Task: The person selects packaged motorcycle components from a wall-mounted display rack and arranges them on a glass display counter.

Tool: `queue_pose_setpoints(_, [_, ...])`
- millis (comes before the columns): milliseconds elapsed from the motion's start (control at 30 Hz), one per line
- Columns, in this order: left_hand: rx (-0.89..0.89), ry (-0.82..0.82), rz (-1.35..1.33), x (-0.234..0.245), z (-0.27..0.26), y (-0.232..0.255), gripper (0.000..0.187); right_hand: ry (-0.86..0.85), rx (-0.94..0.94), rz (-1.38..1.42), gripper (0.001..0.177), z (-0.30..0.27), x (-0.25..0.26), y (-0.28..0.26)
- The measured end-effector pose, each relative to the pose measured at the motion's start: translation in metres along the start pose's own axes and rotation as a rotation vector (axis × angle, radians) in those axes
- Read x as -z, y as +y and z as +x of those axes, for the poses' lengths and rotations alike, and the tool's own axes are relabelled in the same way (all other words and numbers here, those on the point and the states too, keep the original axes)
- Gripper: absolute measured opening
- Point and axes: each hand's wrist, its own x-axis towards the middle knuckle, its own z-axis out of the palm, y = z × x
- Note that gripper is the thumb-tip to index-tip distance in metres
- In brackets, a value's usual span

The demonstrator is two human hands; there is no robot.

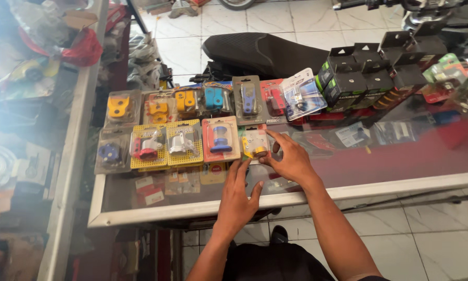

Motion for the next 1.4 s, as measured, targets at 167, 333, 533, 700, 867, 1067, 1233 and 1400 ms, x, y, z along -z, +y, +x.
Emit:
queue_pose_setpoints(167, [0.04,-0.022,-0.101,0.005,0.0,0.004,0.061,0.003,-0.025,0.003,0.086,-0.002,0.003,-0.008])
queue_pose_setpoints(333, [-0.033,-0.007,-0.063,0.007,0.0,0.001,0.055,0.021,-0.024,-0.017,0.087,-0.004,0.001,-0.007])
queue_pose_setpoints(533, [0.001,-0.046,-0.066,0.008,0.004,0.006,0.046,0.082,0.011,-0.03,0.083,-0.014,-0.006,-0.005])
queue_pose_setpoints(700, [-0.05,-0.008,0.037,0.006,0.001,0.006,0.041,0.165,0.065,-0.08,0.078,-0.021,-0.014,-0.001])
queue_pose_setpoints(867, [-0.142,0.052,0.147,-0.004,-0.006,-0.001,0.039,0.249,0.158,0.131,0.07,-0.041,-0.013,0.009])
queue_pose_setpoints(1067, [-0.227,0.089,0.214,-0.014,-0.006,-0.014,0.032,0.169,0.036,0.621,0.061,-0.083,-0.004,0.023])
queue_pose_setpoints(1233, [-0.296,0.148,0.263,-0.036,0.0,-0.026,0.029,0.226,0.268,0.457,0.053,-0.107,0.011,0.041])
queue_pose_setpoints(1400, [-0.355,0.125,0.181,-0.087,0.0,-0.003,0.026,0.321,0.173,0.46,0.048,-0.152,0.052,0.051])
